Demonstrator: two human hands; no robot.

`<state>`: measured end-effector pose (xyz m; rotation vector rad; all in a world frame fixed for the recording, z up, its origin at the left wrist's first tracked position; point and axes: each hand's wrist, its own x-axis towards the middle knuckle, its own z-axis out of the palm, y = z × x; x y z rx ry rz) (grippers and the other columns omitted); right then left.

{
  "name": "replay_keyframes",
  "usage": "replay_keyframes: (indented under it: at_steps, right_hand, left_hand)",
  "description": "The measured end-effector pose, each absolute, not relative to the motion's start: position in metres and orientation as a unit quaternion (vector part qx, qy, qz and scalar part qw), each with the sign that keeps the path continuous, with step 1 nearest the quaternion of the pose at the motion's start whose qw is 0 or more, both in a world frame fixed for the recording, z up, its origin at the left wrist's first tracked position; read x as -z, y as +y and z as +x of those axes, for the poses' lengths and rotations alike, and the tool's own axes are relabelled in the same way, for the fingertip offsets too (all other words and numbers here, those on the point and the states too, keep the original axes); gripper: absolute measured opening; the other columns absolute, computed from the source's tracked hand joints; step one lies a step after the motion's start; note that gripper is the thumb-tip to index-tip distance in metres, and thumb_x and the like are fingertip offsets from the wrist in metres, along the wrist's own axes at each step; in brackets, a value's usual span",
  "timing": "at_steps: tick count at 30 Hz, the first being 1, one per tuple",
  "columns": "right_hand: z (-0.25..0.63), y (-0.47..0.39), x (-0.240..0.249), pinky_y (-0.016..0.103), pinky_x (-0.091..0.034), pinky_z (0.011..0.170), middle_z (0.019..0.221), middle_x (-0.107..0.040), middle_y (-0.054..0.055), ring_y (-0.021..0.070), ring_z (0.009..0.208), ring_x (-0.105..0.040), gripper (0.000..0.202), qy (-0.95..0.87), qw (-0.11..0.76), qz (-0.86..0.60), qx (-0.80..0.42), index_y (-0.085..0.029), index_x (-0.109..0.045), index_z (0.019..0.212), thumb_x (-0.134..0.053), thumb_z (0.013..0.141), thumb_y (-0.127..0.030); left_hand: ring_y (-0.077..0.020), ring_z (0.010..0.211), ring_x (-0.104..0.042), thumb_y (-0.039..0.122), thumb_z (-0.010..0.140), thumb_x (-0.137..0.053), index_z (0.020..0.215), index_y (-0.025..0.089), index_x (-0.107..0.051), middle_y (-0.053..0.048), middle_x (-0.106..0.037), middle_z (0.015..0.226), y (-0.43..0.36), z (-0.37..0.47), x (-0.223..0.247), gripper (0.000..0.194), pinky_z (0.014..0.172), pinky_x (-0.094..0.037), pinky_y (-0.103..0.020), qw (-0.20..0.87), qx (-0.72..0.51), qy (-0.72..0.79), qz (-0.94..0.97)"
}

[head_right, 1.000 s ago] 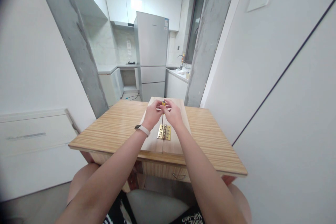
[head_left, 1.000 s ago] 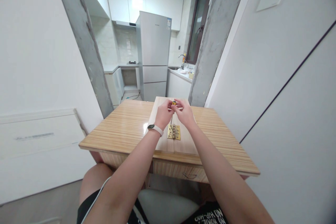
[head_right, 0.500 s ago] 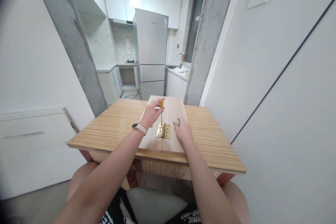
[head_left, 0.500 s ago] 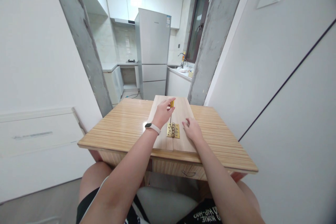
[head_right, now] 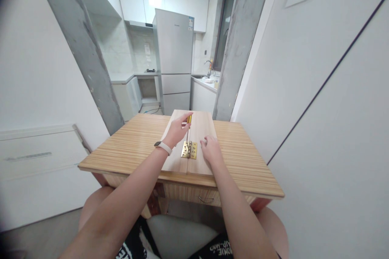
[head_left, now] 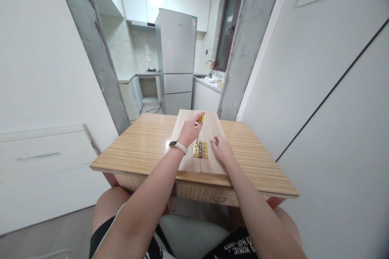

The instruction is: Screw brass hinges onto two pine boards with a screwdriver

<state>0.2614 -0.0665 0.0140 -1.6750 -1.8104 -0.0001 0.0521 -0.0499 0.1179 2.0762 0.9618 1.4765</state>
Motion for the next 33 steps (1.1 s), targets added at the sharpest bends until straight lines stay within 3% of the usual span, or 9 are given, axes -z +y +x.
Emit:
replay_keyframes:
  at_steps: [6,12,17,23,30,33]
  right_hand:
    - [0.2615,-0.0666,-0.0140,0.037,-0.044,0.104,0.117,-0.073,0.016,0.0281,0.114,-0.063,0.029,-0.693,0.335,-0.638,-0.002,-0.015,-0.071,0.116,-0.057,0.100,-0.035]
    - [0.2623,-0.0657,-0.0125,0.037,-0.044,0.104,0.117,-0.073,0.016,0.0285,0.115,-0.063,0.029,-0.692,0.331,-0.641,0.003,-0.015,-0.072,0.114,-0.057,0.100,-0.036]
    - [0.2630,-0.0661,-0.0118,0.036,-0.044,0.103,0.116,-0.073,0.015,0.0279,0.114,-0.063,0.028,-0.693,0.335,-0.638,0.006,-0.015,-0.071,0.114,-0.057,0.100,-0.036]
    - [0.2628,-0.0656,-0.0111,0.035,-0.043,0.103,0.117,-0.073,0.015,0.0273,0.115,-0.063,0.026,-0.694,0.333,-0.638,0.008,-0.015,-0.071,0.114,-0.058,0.100,-0.034]
    - [0.2637,-0.0640,-0.0095,0.035,-0.044,0.102,0.117,-0.073,0.015,0.0268,0.114,-0.062,0.024,-0.695,0.333,-0.637,0.008,-0.016,-0.071,0.113,-0.059,0.100,-0.033]
    - [0.2638,-0.0646,-0.0094,0.035,-0.044,0.101,0.116,-0.073,0.014,0.0268,0.113,-0.063,0.024,-0.694,0.333,-0.638,0.012,-0.016,-0.070,0.113,-0.059,0.100,-0.033]
  left_hand:
    - [-0.0181,0.101,-0.069,0.010,0.091,-0.069,0.136,0.028,-0.067,-0.007,-0.068,0.118,-0.0507,0.0519,-0.1201,0.049,0.084,-0.063,-0.028,0.160,-0.545,0.353,0.744]
    - [-0.0181,0.105,-0.070,0.004,0.093,-0.060,0.141,0.029,-0.062,-0.006,-0.070,0.131,-0.0500,0.0508,-0.1190,0.054,0.090,-0.063,-0.030,0.178,-0.542,0.343,0.746]
    - [-0.0190,0.103,-0.071,0.009,0.093,-0.066,0.140,0.029,-0.063,-0.005,-0.074,0.122,-0.0501,0.0502,-0.1187,0.052,0.089,-0.063,-0.032,0.184,-0.541,0.354,0.740]
    - [-0.0185,0.103,-0.069,0.005,0.091,-0.066,0.137,0.027,-0.065,-0.008,-0.069,0.124,-0.0503,0.0490,-0.1189,0.051,0.094,-0.063,-0.033,0.145,-0.550,0.363,0.738]
    - [-0.0175,0.107,-0.071,0.002,0.093,-0.057,0.141,0.027,-0.060,-0.007,-0.071,0.127,-0.0518,0.0495,-0.1201,0.054,0.089,-0.064,-0.031,0.206,-0.539,0.346,0.740]
    - [-0.0189,0.106,-0.072,0.007,0.093,-0.064,0.139,0.027,-0.061,-0.006,-0.073,0.122,-0.0529,0.0508,-0.1213,0.051,0.086,-0.065,-0.031,0.200,-0.535,0.350,0.743]
